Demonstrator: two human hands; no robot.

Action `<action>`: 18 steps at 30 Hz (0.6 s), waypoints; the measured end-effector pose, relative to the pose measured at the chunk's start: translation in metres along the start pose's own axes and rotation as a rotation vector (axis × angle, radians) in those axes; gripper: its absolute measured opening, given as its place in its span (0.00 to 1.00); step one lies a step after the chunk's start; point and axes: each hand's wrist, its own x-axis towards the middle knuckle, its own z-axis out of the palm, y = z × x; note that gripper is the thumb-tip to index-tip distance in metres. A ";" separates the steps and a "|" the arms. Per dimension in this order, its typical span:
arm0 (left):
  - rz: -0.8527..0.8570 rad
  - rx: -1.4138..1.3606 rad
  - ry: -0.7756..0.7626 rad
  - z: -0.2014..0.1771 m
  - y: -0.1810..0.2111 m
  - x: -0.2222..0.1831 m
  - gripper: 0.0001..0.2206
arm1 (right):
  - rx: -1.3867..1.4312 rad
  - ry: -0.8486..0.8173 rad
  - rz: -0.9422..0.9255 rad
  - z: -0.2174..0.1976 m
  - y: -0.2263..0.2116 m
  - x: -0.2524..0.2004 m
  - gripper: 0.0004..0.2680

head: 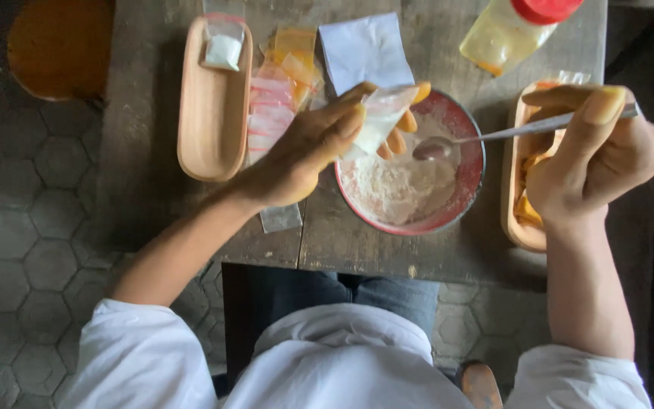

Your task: Packaging white powder into small plastic bags using a spoon and sealing them.

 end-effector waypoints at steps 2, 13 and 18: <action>0.021 0.004 0.009 0.000 -0.008 -0.002 0.32 | 0.038 -0.036 0.049 0.000 0.000 0.001 0.24; 0.312 0.462 0.014 -0.001 -0.036 -0.003 0.20 | 0.143 -0.046 0.242 0.003 -0.014 0.015 0.23; 0.249 0.412 -0.006 0.000 -0.025 -0.003 0.21 | 0.202 -0.057 0.285 0.002 -0.009 0.013 0.22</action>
